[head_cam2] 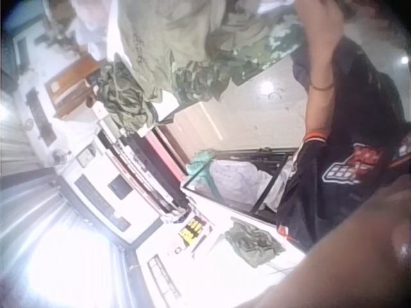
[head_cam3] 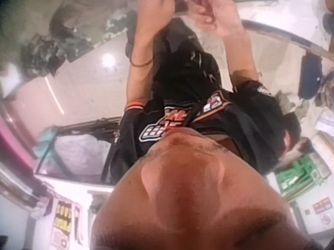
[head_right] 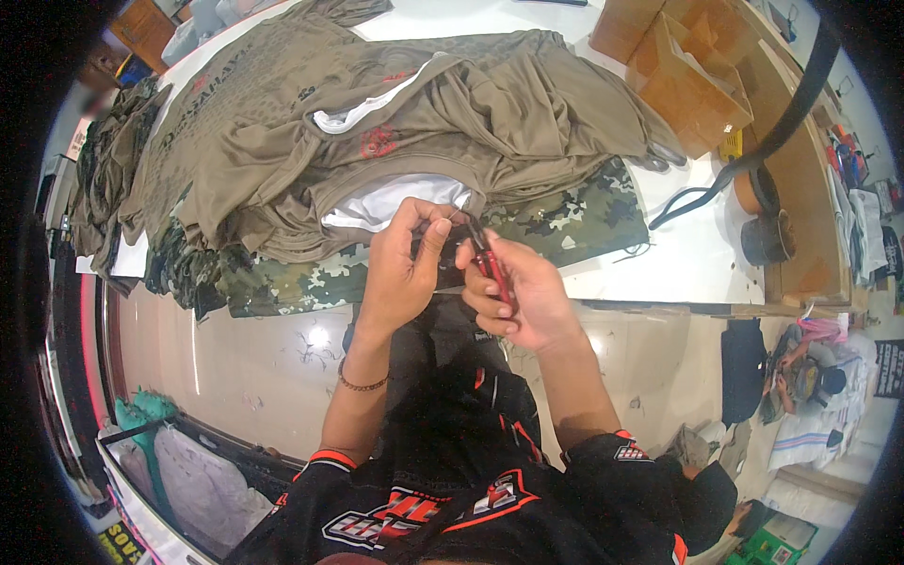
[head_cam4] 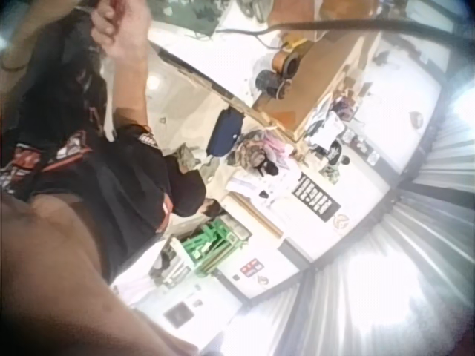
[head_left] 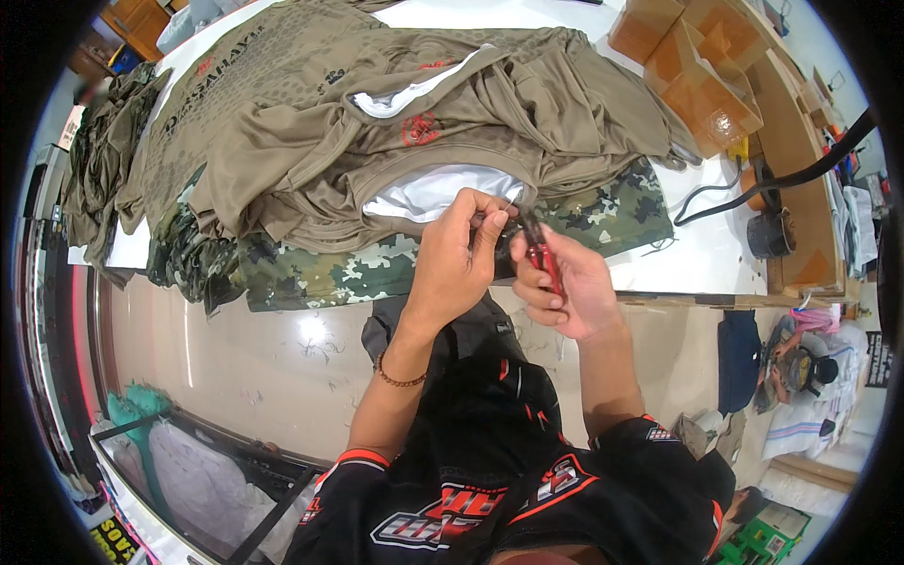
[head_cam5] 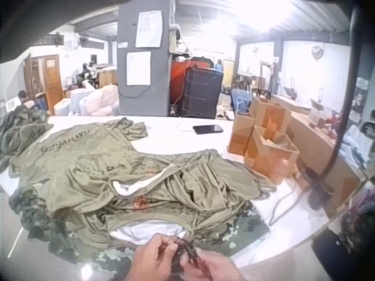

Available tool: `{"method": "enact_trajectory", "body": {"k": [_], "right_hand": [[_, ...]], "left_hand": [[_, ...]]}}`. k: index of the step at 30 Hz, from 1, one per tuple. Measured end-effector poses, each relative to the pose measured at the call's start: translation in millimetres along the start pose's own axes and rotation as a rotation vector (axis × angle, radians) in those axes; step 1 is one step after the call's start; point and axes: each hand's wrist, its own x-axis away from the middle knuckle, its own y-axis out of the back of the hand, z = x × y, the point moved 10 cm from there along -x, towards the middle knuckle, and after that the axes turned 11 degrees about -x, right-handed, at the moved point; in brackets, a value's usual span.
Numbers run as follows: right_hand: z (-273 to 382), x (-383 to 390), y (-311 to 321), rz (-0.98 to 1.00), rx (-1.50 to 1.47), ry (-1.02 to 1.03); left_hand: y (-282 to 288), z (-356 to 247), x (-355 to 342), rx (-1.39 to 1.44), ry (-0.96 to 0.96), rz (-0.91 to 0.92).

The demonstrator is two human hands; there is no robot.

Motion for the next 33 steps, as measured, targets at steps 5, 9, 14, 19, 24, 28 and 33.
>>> {"method": "enact_trajectory", "body": {"k": [5, 9, 14, 19, 24, 28, 33], "right_hand": [[-3.2, -4.7, -1.9, -0.014, 0.009, -0.034], [-0.8, -8.2, -2.5, -0.015, 0.026, -0.002], [0.8, -10.0, -2.4, 0.052, -0.019, 0.071], [34.2, 5.3, -4.0, 0.023, -0.064, 0.353], [92.9, 15.3, -7.6, -0.164, 0.481, 0.726], [110.7, 1.8, -34.1, -0.292, 1.023, 1.002], [108.4, -16.7, -30.8, -0.405, 1.201, 0.853]], "left_hand": [[1.1, -3.2, 1.1, -0.031, 0.052, 0.056], [-1.1, -0.8, 1.9, -0.008, 0.041, 0.057], [5.5, -2.5, 5.5, -0.031, 0.021, 0.032], [101.0, -8.8, 50.2, 0.069, 0.099, -0.098], [266.3, 1.3, 107.7, -0.395, 0.192, -0.882], [245.7, 12.5, 79.7, -0.288, 0.251, -0.702], [158.7, 18.1, 4.1, -0.441, 0.138, -0.373]]}}
